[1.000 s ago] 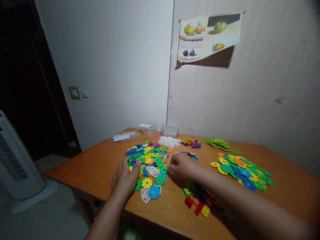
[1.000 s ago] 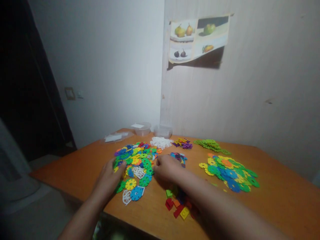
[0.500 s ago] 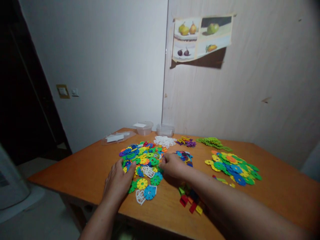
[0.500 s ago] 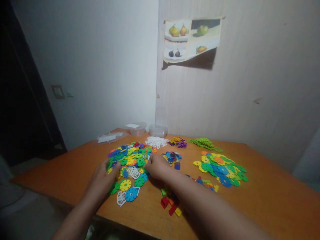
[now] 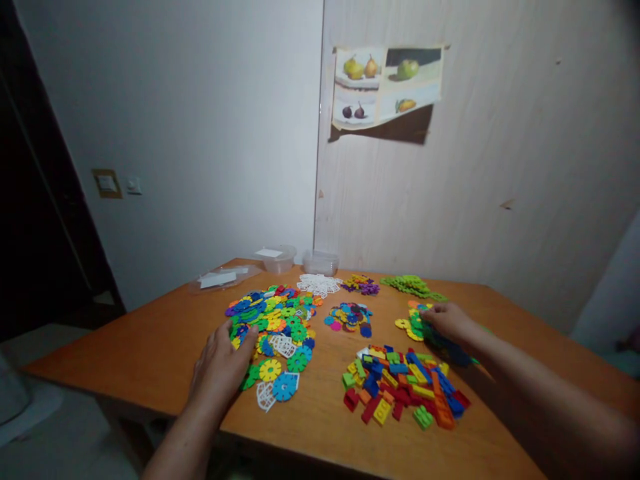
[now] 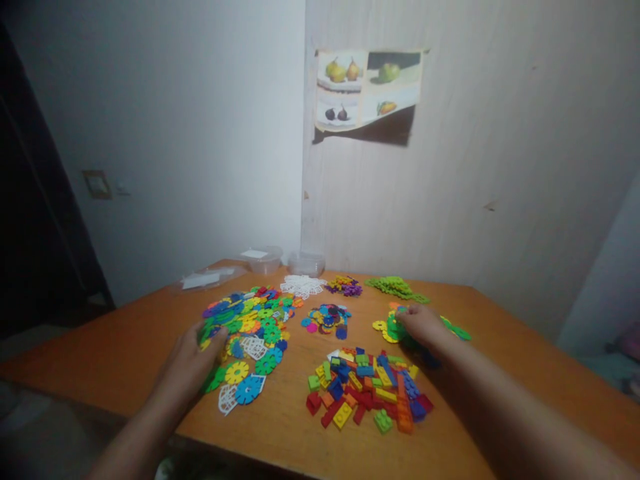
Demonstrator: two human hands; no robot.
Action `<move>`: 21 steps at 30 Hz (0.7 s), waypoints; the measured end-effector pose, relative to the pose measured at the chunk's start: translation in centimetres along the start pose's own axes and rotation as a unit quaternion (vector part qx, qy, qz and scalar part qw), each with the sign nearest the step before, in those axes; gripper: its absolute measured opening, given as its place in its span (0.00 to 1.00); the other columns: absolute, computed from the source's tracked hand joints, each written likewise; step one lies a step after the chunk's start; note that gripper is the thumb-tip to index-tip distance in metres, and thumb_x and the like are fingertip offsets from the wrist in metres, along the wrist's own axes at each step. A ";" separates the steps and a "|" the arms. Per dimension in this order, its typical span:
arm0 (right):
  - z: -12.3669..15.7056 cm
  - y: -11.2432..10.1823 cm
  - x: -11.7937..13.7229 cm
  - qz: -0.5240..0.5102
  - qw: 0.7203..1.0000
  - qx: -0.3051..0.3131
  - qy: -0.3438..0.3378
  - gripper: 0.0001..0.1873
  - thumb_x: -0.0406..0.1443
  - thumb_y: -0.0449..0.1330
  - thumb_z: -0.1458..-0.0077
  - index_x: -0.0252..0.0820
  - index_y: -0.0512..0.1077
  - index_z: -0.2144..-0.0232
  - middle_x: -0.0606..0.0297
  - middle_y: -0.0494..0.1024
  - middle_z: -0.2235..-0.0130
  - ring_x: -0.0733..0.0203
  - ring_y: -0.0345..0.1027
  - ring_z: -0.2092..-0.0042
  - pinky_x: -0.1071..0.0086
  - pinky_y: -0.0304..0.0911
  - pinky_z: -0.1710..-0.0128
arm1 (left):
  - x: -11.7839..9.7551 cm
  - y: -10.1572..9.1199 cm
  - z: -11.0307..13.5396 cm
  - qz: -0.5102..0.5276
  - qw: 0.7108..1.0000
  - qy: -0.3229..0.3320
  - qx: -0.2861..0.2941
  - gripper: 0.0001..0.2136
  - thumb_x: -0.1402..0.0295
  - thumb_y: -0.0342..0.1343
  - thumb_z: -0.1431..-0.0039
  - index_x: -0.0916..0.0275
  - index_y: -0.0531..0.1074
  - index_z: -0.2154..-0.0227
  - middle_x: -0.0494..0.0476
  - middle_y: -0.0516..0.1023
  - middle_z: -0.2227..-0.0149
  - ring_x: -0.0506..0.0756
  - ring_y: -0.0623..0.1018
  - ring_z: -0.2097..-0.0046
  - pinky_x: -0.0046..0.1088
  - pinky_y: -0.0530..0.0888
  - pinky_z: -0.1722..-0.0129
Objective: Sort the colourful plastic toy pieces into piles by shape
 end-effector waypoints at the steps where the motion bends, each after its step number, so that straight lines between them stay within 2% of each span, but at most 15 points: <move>1: -0.2 -0.4 -0.8 0.012 1.000 -0.003 0.005 0.20 0.44 0.63 0.47 0.44 0.64 0.84 0.68 0.64 0.83 0.64 0.56 0.78 0.68 0.46 0.75 | 0.0 0.0 0.0 0.000 1.000 -0.004 0.004 0.39 0.39 0.45 0.34 0.65 0.63 0.33 0.74 0.70 0.34 0.70 0.72 0.34 0.48 0.69 0.36; 4: -0.2 -1.1 -1.7 0.044 0.999 -0.018 -0.003 0.19 0.43 0.62 0.45 0.43 0.67 0.84 0.64 0.68 0.81 0.61 0.61 0.76 0.66 0.46 0.73 | 0.0 0.0 -0.1 0.007 1.000 -0.005 0.011 0.39 0.39 0.45 0.34 0.65 0.62 0.33 0.74 0.69 0.33 0.70 0.71 0.33 0.47 0.68 0.36; 7: 0.3 -1.1 0.0 0.059 0.997 -0.033 -0.037 0.18 0.43 0.58 0.41 0.43 0.69 0.81 0.61 0.72 0.77 0.59 0.63 0.72 0.65 0.47 0.72 | 0.1 0.0 -0.1 0.017 1.000 0.005 0.007 0.38 0.40 0.45 0.34 0.65 0.63 0.33 0.73 0.70 0.34 0.69 0.71 0.34 0.46 0.69 0.36; 11: 1.5 0.6 5.0 0.058 0.992 -0.002 -0.115 0.15 0.42 0.56 0.39 0.43 0.71 0.75 0.61 0.76 0.71 0.60 0.66 0.68 0.68 0.51 0.69 | 0.2 0.0 0.0 0.023 1.000 0.014 -0.004 0.36 0.41 0.47 0.33 0.65 0.64 0.34 0.73 0.72 0.36 0.68 0.73 0.35 0.46 0.69 0.37; 16: 4.8 4.9 12.8 0.054 0.971 0.102 -0.211 0.11 0.41 0.58 0.38 0.42 0.77 0.68 0.64 0.80 0.68 0.62 0.68 0.66 0.71 0.52 0.69 | -0.1 -0.1 0.3 0.030 0.999 0.013 -0.007 0.33 0.44 0.50 0.34 0.63 0.66 0.35 0.71 0.73 0.37 0.68 0.73 0.35 0.45 0.69 0.37; 21: 8.2 8.7 18.8 0.080 0.950 0.170 -0.249 0.09 0.40 0.61 0.41 0.43 0.80 0.67 0.62 0.83 0.63 0.62 0.71 0.64 0.70 0.54 0.67 | -0.4 -0.2 0.6 0.026 1.000 0.007 0.001 0.34 0.44 0.48 0.33 0.64 0.65 0.34 0.73 0.71 0.35 0.69 0.72 0.34 0.47 0.69 0.36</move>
Point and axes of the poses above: each hand's wrist, its own z-axis away from the middle knuckle, its own y-axis out of the palm, x = y × z, the point moved 1 cm from there along -z, towards the middle knuckle
